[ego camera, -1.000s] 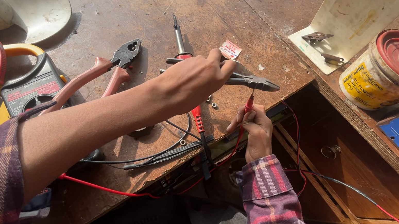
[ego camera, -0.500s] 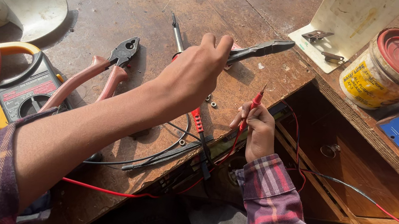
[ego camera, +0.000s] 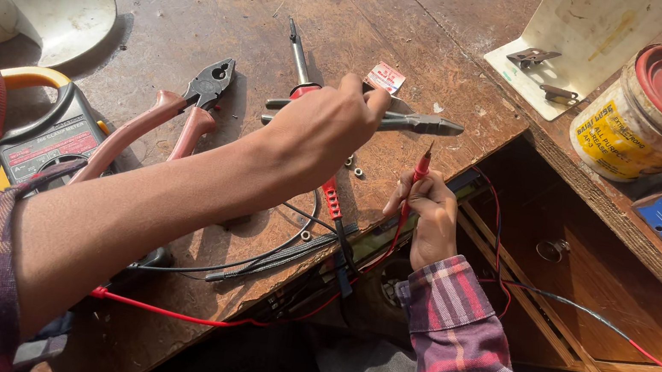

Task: The person holds a soldering iron in one hand and a red wire in the other, pressing the wire tip against the hot iron to tin it. They then set the iron down, pick up pliers, and work on the wire end while a multimeter with test leads rests on the bench.

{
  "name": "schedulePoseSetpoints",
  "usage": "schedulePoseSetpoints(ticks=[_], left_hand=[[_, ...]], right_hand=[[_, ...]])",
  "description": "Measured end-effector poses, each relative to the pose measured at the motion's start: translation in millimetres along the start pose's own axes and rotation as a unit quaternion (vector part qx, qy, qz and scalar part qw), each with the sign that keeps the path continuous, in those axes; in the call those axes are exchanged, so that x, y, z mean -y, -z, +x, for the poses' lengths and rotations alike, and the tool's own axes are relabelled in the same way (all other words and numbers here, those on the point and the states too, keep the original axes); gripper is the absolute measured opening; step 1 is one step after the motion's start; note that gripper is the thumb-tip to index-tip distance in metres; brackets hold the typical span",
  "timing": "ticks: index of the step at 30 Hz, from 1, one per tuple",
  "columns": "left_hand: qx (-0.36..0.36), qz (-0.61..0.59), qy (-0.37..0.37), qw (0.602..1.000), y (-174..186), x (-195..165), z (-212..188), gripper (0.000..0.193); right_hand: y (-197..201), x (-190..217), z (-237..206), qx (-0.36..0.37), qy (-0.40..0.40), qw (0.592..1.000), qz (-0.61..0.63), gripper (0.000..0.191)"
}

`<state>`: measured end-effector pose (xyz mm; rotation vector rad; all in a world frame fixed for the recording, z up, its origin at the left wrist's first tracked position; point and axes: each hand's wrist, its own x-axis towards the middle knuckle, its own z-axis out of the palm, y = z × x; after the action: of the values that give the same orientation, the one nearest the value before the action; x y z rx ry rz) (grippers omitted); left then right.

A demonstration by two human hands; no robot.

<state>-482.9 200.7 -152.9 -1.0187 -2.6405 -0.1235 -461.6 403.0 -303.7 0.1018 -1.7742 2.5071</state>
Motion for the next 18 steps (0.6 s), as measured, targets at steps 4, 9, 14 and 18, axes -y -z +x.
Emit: schedulePoseSetpoints(ticks=[4,9,14,18], left_hand=[[-0.160,-0.112,0.040,0.980,-2,2,-3,0.037],[-0.018,-0.004,0.013,1.000,-3,-2,-7,0.034],[-0.079,-0.099,0.064,0.990,-1,-9,-11,0.042],[-0.023,-0.056,0.058,0.996,-1,-11,-10,0.034]], right_hand=[[0,-1,1,-0.002,0.020,1.000,-0.014,0.020],[-1,0,-1,0.017,0.029,0.999,0.000,0.011],[-2,0,0,-0.017,-0.012,1.000,0.004,0.014],[0,-2,1,-0.008,0.005,1.000,0.012,0.014]])
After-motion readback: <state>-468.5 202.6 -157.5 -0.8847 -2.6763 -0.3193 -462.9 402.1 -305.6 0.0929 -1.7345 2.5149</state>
